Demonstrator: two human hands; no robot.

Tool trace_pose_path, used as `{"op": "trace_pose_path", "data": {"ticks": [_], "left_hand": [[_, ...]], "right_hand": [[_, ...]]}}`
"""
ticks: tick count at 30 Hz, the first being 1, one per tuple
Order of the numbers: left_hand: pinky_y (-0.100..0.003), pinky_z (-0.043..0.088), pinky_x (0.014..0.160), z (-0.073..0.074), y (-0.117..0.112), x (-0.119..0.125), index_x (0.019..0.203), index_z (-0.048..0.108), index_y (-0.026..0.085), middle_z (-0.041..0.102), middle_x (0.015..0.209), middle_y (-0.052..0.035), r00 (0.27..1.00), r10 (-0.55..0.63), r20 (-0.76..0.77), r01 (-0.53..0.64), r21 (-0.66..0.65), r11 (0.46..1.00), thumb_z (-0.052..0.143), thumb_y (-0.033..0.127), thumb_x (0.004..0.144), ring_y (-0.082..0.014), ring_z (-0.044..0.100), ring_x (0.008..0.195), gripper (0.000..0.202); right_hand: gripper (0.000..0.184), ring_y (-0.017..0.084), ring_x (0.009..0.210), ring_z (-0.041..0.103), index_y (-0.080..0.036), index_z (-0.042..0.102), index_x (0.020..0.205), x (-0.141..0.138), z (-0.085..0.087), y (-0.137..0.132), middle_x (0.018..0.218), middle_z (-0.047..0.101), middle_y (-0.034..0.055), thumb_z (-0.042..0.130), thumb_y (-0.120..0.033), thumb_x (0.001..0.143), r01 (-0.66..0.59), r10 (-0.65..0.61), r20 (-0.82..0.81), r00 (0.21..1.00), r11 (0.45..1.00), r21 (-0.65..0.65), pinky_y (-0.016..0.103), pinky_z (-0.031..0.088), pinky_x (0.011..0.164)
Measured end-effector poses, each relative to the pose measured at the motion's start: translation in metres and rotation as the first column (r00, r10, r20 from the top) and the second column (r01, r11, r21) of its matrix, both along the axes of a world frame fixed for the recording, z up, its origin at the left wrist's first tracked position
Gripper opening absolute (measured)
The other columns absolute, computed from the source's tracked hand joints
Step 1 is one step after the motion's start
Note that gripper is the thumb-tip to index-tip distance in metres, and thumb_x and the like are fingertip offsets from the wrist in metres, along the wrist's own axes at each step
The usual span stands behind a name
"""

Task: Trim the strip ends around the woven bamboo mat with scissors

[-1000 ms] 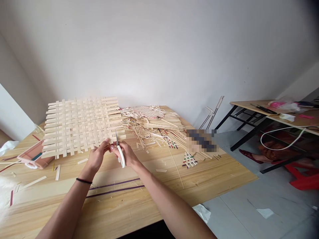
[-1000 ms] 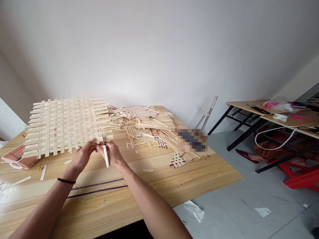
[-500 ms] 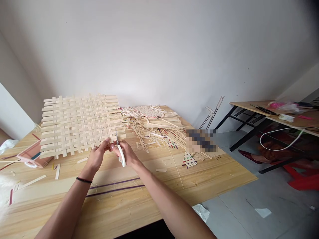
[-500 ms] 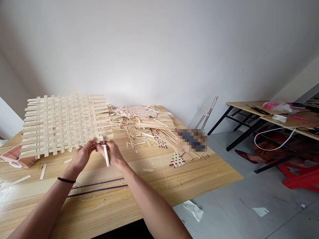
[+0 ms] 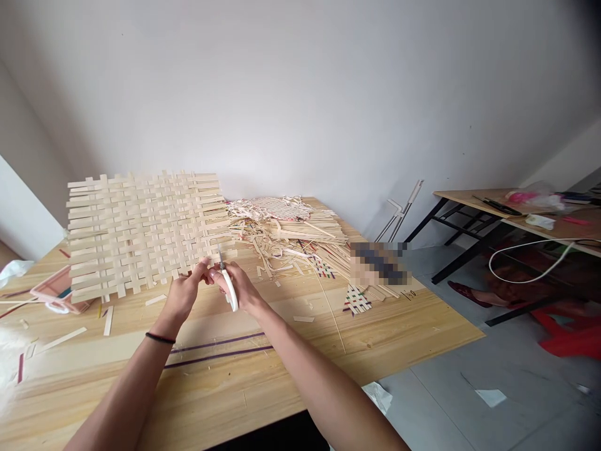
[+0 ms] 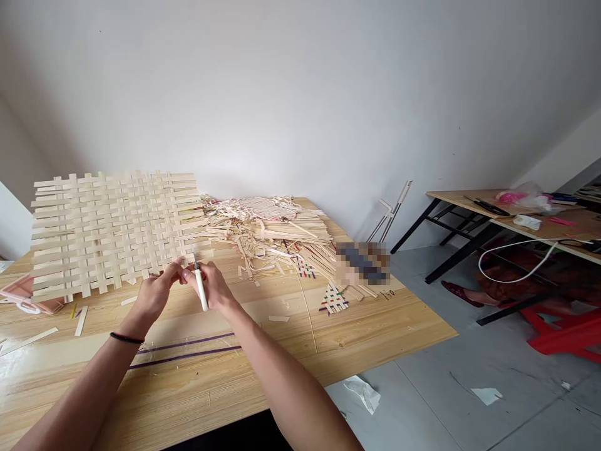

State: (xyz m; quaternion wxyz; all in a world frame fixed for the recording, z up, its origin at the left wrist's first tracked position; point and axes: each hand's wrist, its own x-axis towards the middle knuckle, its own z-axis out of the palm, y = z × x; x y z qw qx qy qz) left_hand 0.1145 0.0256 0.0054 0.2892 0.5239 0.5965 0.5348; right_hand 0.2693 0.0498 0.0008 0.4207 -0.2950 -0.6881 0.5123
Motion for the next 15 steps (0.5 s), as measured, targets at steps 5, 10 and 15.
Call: {"op": "trace_pose_path", "data": {"ticks": [5, 10, 15], "left_hand": [[-0.032, 0.049, 0.067, 0.010, -0.005, 0.004, 0.046, 0.061, 0.024, 0.064, 0.056, -0.0027, 0.999, -0.001, 0.050, 0.004, -0.064, 0.998, 0.071, 0.060, 0.081, -0.0211, 0.062, 0.064, 0.051], [-0.031, 0.043, 0.061, 0.014, -0.008, 0.005, 0.043, 0.058, 0.024, 0.057, 0.052, -0.0004, 0.998, 0.006, 0.061, 0.000, -0.095, 0.995, 0.072, 0.060, 0.080, -0.0185, 0.055, 0.059, 0.053], [-0.033, 0.044, 0.063, 0.012, -0.007, 0.005, 0.042, 0.057, 0.025, 0.054, 0.050, -0.0003, 0.998, -0.007, 0.061, 0.013, -0.102, 0.995, 0.072, 0.060, 0.080, -0.0190, 0.053, 0.058, 0.054]], "right_hand": [[0.043, 0.011, 0.060, 0.045, -0.019, 0.061, 0.076, 0.000, 0.000, -0.001, 0.072, 0.055, -0.0011, 0.059, -0.057, 0.094, -0.047, 0.046, -0.025, 0.999, 0.999, -0.018, 0.024, 0.036, 0.055], [0.044, 0.011, 0.056, 0.045, -0.020, 0.059, 0.081, -0.001, -0.003, -0.003, 0.066, 0.049, -0.0037, 0.054, -0.060, 0.097, -0.084, 0.080, -0.039, 0.996, 0.991, -0.103, 0.024, 0.037, 0.053], [0.045, 0.011, 0.056, 0.044, -0.019, 0.061, 0.079, 0.000, -0.005, -0.003, 0.067, 0.049, -0.0029, 0.057, -0.061, 0.095, -0.043, 0.042, -0.019, 0.999, 0.995, -0.087, 0.024, 0.036, 0.052]]}}
